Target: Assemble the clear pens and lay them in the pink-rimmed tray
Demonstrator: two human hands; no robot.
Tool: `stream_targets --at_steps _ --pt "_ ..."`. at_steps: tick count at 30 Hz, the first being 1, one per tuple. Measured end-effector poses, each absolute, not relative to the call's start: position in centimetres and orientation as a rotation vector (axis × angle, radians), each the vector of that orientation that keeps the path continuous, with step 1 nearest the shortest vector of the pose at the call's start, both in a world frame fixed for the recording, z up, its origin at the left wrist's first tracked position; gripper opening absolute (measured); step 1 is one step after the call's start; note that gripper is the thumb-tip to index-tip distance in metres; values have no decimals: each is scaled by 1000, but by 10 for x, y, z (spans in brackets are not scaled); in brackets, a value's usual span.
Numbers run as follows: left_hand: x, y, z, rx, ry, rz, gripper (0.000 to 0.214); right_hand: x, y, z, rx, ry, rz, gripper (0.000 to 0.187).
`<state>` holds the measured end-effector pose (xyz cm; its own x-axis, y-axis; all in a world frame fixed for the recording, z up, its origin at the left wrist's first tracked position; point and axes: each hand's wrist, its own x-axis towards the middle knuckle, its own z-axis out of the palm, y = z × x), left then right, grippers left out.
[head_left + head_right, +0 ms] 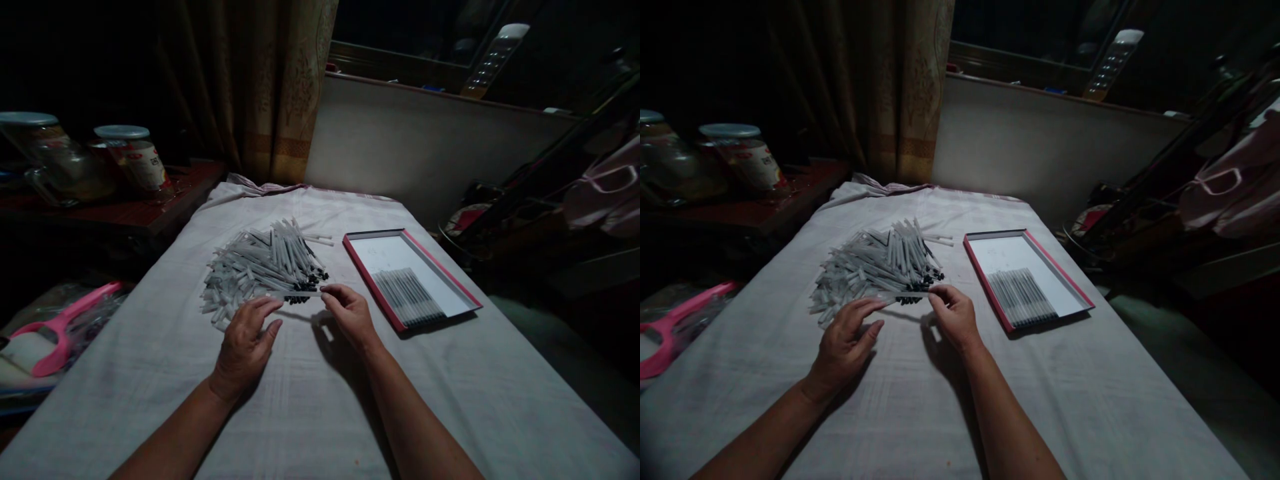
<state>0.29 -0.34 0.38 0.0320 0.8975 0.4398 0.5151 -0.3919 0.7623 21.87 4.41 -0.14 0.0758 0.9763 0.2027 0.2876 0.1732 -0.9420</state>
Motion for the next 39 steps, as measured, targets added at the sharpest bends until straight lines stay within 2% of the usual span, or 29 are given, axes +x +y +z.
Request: stream_targets --at_steps 5,9,11,17,21,25,31,36,39 --pt "1 -2 -5 2379 1422 1193 27 203 24 0 -1154 -1413 1122 18" --pt "-2 1 -17 2534 1437 1131 26 197 30 -2 -1131 -1418 1241 26" --pt "-4 3 -21 2542 1491 1153 29 197 39 -3 -1193 -1475 1123 27" --pt "-7 7 -25 2514 1548 1218 28 190 64 5 -1704 -1939 436 23" --pt "-7 8 -24 2496 1536 1221 25 177 72 15 -1921 -2089 319 25" --pt "-7 8 -22 2509 1525 1243 24 177 74 18 -1958 -2073 302 25" --pt "-8 10 -22 2506 1528 1263 25 218 68 15 -1676 -1639 324 21" --pt "-9 11 -24 2495 1570 1244 26 244 57 17 -1277 -965 659 27" --pt "-10 11 -25 2494 1566 1225 26 243 49 19 -1131 -766 803 29"
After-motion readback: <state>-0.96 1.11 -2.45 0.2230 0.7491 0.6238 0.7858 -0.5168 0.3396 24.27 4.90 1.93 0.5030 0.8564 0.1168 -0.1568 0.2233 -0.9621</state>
